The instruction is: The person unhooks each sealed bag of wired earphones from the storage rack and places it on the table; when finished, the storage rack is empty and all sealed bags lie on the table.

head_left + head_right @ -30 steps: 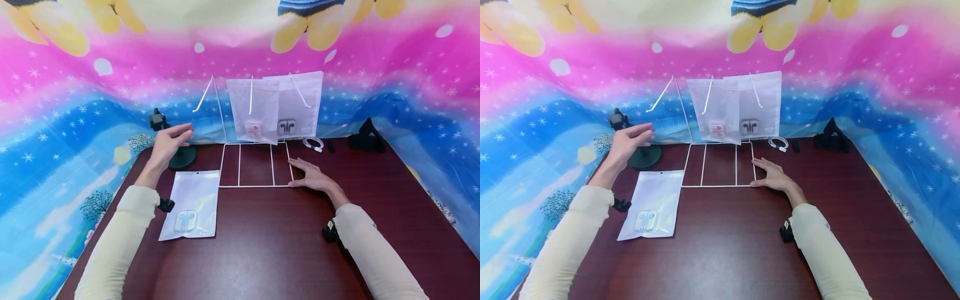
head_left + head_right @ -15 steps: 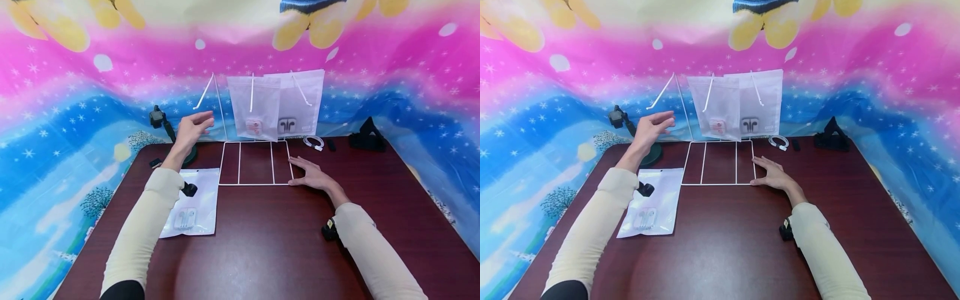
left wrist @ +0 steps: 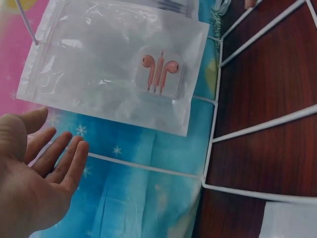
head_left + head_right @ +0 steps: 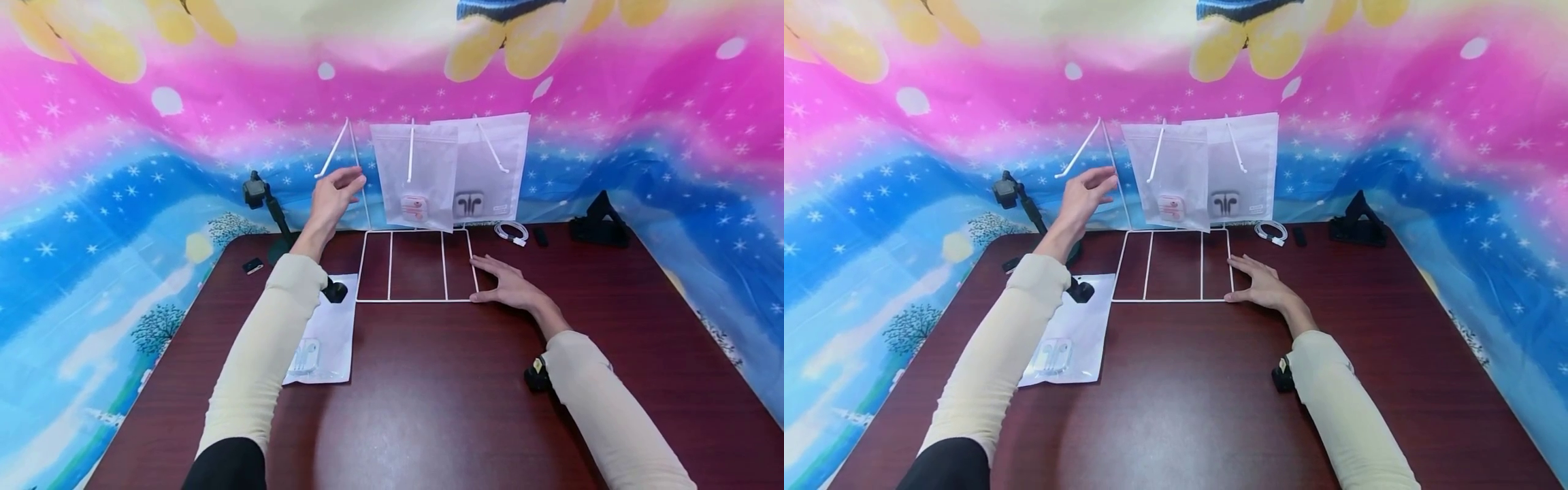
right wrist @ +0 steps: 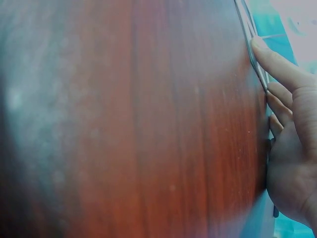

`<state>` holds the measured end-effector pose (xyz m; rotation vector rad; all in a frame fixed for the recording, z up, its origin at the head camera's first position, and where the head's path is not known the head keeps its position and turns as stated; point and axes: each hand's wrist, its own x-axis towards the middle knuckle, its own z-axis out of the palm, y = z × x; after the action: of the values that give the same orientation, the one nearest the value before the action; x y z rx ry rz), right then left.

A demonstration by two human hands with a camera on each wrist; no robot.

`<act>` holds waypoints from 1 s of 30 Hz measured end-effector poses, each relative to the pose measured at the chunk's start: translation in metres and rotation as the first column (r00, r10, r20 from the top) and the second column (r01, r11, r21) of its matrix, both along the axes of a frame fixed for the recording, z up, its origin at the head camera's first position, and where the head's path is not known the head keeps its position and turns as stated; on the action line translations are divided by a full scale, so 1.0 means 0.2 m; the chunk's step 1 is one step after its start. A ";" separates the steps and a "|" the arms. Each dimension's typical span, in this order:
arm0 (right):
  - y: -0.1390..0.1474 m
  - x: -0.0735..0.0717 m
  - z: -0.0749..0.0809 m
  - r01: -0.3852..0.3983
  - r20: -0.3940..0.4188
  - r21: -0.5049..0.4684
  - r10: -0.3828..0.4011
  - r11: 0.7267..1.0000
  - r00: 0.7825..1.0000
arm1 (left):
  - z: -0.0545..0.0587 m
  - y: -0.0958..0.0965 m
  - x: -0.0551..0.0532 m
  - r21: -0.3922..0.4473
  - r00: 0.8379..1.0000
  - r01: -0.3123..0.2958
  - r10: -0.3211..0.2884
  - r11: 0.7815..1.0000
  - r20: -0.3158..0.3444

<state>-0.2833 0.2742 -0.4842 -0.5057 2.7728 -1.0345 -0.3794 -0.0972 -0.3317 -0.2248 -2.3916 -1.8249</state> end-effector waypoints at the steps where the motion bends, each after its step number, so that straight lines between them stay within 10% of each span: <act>1: 0.00 0.00 0.00 0.000 0.001 0.002 0.000 1.000 1.000 | 0.00 0.01 -0.01 0.005 1.000 0.000 0.000 1.000 0.000; 10: 0.00 0.00 0.00 0.007 0.008 0.008 -0.007 1.000 1.000 | 0.02 0.09 -0.06 0.141 0.997 0.082 -0.079 0.987 -0.025; 30: 0.00 -0.01 0.00 0.004 0.007 0.026 -0.004 1.000 1.000 | 0.06 0.17 -0.04 0.051 0.997 0.046 -0.043 0.998 -0.059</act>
<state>-0.2847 0.2740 -0.4850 -0.4918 2.7781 -0.9985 -0.3870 -0.0633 -0.3188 -0.3237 -2.3146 -1.8709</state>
